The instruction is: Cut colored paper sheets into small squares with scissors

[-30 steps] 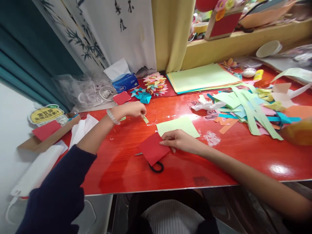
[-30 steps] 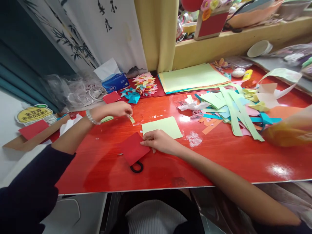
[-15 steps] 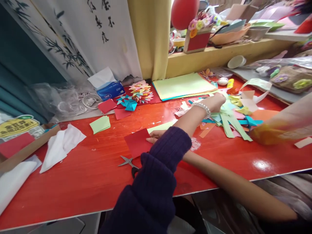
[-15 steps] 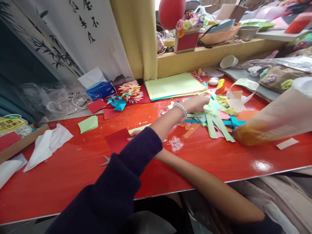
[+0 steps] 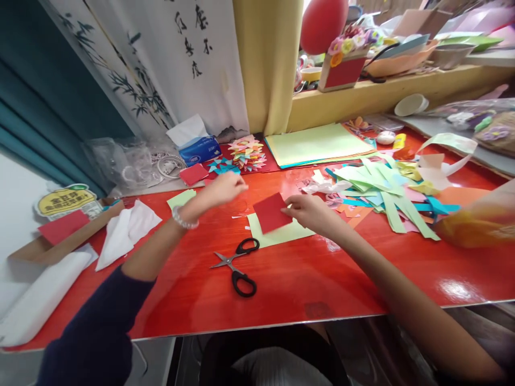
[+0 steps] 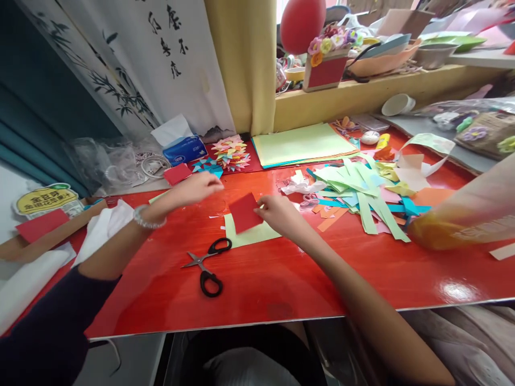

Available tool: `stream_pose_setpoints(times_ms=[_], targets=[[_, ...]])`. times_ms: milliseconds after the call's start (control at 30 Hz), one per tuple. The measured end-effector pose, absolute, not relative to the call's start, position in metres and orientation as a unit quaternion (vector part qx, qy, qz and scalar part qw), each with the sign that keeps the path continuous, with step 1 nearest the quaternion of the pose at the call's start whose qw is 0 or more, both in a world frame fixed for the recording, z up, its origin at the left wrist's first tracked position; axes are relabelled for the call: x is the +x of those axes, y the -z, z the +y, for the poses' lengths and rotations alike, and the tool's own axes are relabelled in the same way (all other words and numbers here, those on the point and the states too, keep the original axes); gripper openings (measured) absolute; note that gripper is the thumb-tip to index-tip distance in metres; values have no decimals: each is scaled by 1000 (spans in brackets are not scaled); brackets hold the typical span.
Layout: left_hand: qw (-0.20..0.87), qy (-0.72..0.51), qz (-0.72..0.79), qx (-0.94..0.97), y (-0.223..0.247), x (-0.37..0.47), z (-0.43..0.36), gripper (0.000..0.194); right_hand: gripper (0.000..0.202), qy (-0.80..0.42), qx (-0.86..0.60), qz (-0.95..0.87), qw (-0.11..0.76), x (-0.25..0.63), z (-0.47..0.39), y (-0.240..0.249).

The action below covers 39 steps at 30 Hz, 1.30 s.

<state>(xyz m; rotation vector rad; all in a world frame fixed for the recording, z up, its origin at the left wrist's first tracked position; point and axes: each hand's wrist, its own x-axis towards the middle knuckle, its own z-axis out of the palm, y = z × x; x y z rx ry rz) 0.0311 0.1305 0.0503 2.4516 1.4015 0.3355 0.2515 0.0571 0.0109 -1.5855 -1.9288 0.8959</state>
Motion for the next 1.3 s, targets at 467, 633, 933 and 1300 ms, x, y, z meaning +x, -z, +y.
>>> stream_pose_setpoints(times_ms=[467,633,933,1300], targets=[[162,-69,468,866,9,36,77,31,39,-288,-582,-744,157,246,59,15],[245,-83,472,843,-4,37,81,23,77,-175,-601,-709,324,265,77,11],[136,-351,420,826,-19,14,80,12,25,-425,-397,-649,490,256,76,13],[283,-429,403,757,33,-3,90,54,25,-405,-401,-665,483,247,82,41]])
